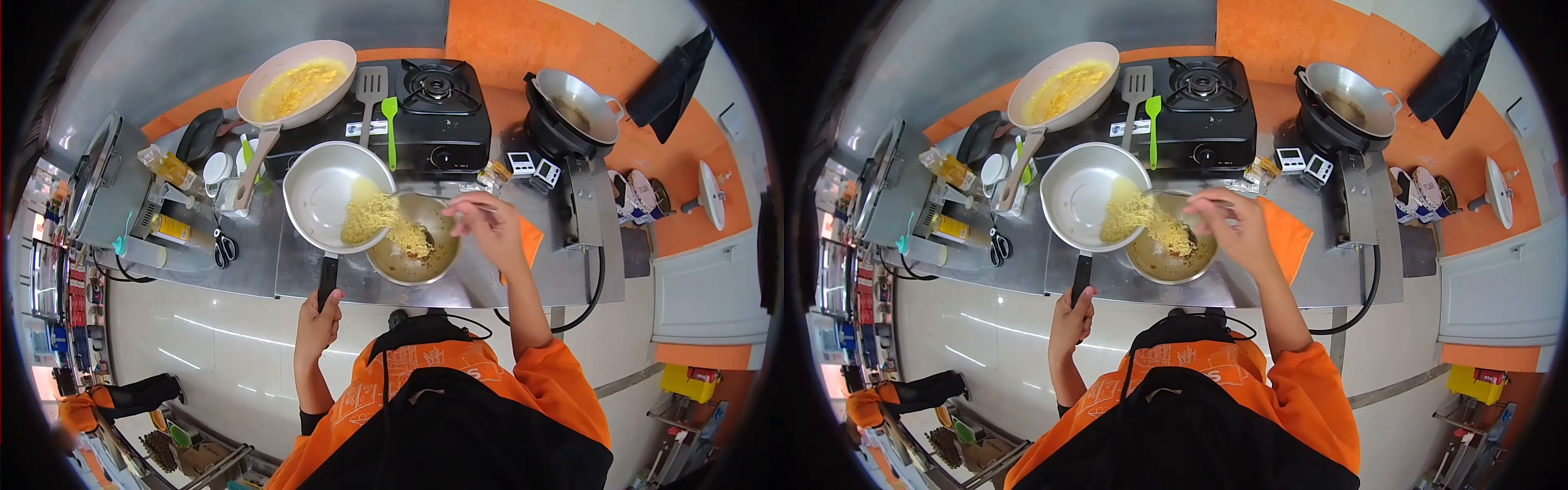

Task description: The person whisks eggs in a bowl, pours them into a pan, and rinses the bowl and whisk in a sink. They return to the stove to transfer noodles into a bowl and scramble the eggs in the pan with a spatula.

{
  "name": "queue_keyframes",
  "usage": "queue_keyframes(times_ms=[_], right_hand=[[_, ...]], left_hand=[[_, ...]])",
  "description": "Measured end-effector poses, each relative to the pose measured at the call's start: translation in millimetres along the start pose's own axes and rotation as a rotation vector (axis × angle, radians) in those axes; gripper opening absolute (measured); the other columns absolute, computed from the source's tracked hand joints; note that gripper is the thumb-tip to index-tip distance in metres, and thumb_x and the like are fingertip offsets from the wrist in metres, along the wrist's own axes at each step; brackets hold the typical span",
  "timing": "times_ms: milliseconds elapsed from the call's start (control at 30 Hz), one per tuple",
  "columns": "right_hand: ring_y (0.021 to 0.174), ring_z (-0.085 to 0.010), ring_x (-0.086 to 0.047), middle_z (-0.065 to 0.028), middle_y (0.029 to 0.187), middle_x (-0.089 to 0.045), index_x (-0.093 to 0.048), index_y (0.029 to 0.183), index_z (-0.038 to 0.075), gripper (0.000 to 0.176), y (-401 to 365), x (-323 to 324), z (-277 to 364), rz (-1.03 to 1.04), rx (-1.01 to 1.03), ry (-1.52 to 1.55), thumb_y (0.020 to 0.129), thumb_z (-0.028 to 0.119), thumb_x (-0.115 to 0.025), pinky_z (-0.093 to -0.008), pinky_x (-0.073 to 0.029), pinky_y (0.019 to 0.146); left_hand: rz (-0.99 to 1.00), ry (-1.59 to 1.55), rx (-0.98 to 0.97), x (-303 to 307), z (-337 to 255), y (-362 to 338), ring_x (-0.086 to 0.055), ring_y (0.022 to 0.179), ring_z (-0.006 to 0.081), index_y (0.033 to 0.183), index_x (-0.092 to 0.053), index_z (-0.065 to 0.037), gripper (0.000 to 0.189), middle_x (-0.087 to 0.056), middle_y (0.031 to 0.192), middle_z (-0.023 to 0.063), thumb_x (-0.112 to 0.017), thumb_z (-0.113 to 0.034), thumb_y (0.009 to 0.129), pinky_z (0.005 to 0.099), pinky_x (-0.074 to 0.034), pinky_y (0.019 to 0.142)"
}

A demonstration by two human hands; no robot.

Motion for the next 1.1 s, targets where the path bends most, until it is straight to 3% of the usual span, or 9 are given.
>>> queue_keyframes(times_ms=[133,233,333,533,633,833,933,1100], right_hand=[[0.059,-0.0111,-0.058,-0.005,0.078,-0.061,-0.056,0.09,0.0,0.019,13,-65,-13,0.232,0.028,0.004,0.092,0.015,-0.044,-0.022,-0.047,0.055],[0.057,-0.0144,-0.058,-0.0065,0.071,-0.06,-0.055,0.088,0.002,0.023,11,-105,-13,0.406,0.049,-0.182,0.092,0.018,-0.04,-0.0246,-0.046,0.055],[0.057,-0.0198,-0.058,-0.0087,0.068,-0.059,-0.056,0.085,0.003,0.024,14,-119,-3,0.418,0.155,-0.334,0.091,0.02,-0.039,-0.0294,-0.044,0.055],[0.056,-0.0235,-0.059,-0.0098,0.065,-0.059,-0.055,0.08,0.002,0.023,29,-100,-2,0.293,0.197,-0.501,0.088,0.017,-0.04,-0.0329,-0.044,0.056],[0.055,-0.0193,-0.058,-0.0086,0.063,-0.058,-0.054,0.08,0.001,0.023,36,-86,-15,0.264,0.119,-0.486,0.089,0.016,-0.039,-0.0301,-0.044,0.054],[0.052,-0.01,-0.053,-0.0037,0.058,-0.051,-0.05,0.075,0.0,0.026,37,-59,-9,0.221,0.046,-0.277,0.092,0.015,-0.037,-0.0237,-0.043,0.05],[0.049,-0.0164,-0.055,-0.0066,0.055,-0.054,-0.052,0.077,0.0,0.021,37,-46,-7,0.165,0.001,-0.227,0.088,0.013,-0.039,-0.0287,-0.043,0.049],[0.049,-0.0113,-0.053,-0.0044,0.056,-0.052,-0.051,0.076,0.001,0.023,32,-25,-6,0.106,-0.005,-0.122,0.09,0.012,-0.037,-0.0245,-0.042,0.048]], left_hand=[[0.004,-0.003,-0.018,0,-1,0,-0.03,0.033,0.0011,0.09,-0.051,-0.003,0.028,-0.039,0.053,-0.0039,-0.055,-0.031,0.088,0.0181,-0.021,0.029],[0.001,-0.003,-0.02,-1,-3,-2,-0.03,0.033,0.0012,0.09,-0.051,-0.003,0.028,-0.039,0.053,-0.0039,-0.056,-0.031,0.088,0.0182,-0.021,0.029],[0.002,-0.002,-0.019,0,-1,-2,-0.03,0.033,0.0012,0.09,-0.051,-0.003,0.027,-0.039,0.053,-0.0038,-0.055,-0.03,0.088,0.0183,-0.021,0.029],[-0.001,0.006,-0.016,2,-2,-5,-0.03,0.032,0.0014,0.088,-0.051,-0.003,0.026,-0.04,0.053,-0.0034,-0.055,-0.029,0.089,0.0185,-0.022,0.029],[-0.002,0.015,-0.007,3,-1,-6,-0.031,0.033,0.0016,0.088,-0.051,-0.003,0.027,-0.04,0.053,-0.0033,-0.054,-0.029,0.089,0.0188,-0.022,0.029],[0.01,0.044,-0.014,2,-2,-5,-0.032,0.034,0.0017,0.089,-0.052,-0.004,0.028,-0.04,0.053,-0.0034,-0.055,-0.031,0.088,0.0186,-0.024,0.03],[0.018,0.052,-0.001,2,-1,-5,-0.032,0.034,0.0016,0.09,-0.052,-0.004,0.028,-0.041,0.054,-0.0035,-0.055,-0.031,0.088,0.0184,-0.024,0.03],[0.025,0.047,0.006,1,0,-5,-0.033,0.035,0.0015,0.09,-0.052,-0.004,0.027,-0.041,0.054,-0.0036,-0.055,-0.031,0.088,0.0182,-0.024,0.03]])
Point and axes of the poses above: each hand's wrist, its own y-axis towards the middle knuckle, its own x-axis out of the back of the hand, z = x × y, the point moved 9 cm from there along y, towards the middle knuckle
